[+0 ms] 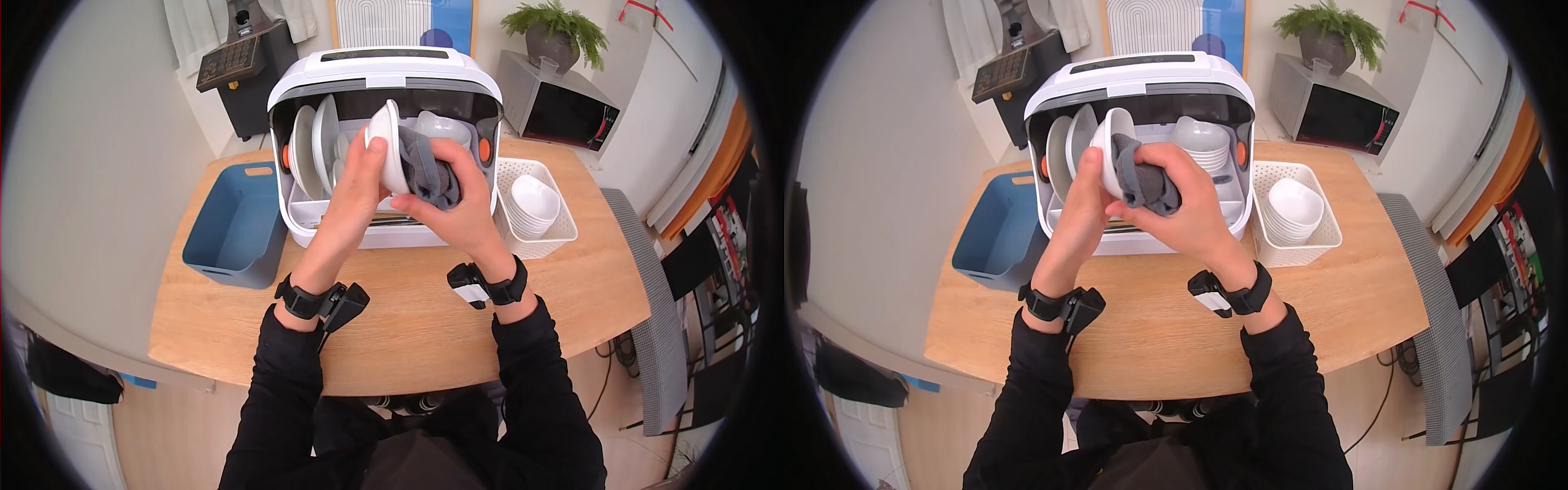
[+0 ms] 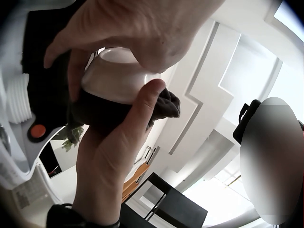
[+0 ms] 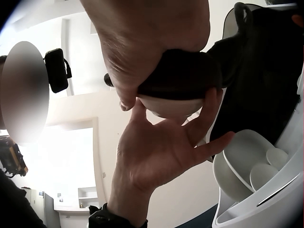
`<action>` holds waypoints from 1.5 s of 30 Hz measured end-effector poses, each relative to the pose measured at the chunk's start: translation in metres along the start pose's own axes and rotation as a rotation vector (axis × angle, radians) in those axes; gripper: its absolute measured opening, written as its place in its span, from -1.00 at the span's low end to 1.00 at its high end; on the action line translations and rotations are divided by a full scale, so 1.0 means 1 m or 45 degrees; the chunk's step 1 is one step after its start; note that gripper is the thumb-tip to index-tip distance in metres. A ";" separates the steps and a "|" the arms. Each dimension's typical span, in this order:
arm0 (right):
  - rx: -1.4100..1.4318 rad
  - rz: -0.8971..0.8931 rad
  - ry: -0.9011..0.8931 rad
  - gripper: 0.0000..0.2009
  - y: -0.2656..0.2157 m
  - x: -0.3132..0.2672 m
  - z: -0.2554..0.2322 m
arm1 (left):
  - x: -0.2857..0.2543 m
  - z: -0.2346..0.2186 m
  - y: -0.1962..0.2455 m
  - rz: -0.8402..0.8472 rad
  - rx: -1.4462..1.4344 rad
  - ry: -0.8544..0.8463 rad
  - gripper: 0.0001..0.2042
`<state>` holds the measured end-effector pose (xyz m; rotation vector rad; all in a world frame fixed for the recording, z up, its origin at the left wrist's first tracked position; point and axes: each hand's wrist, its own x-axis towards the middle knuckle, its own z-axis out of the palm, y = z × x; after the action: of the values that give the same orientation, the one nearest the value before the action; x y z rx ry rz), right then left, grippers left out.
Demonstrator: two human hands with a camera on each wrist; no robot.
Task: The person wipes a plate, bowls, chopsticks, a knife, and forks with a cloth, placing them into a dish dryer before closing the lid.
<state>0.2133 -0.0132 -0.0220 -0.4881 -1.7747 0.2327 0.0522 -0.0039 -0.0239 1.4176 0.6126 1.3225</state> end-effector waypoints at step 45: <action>0.996 1.007 -0.426 -0.67 0.000 0.012 -0.055 | -0.010 0.009 0.008 0.572 0.884 -0.123 -0.12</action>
<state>0.2635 -0.0138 0.0025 -0.5622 -1.5508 1.5639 0.0564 -0.0182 -0.0191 2.2735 0.7568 1.4370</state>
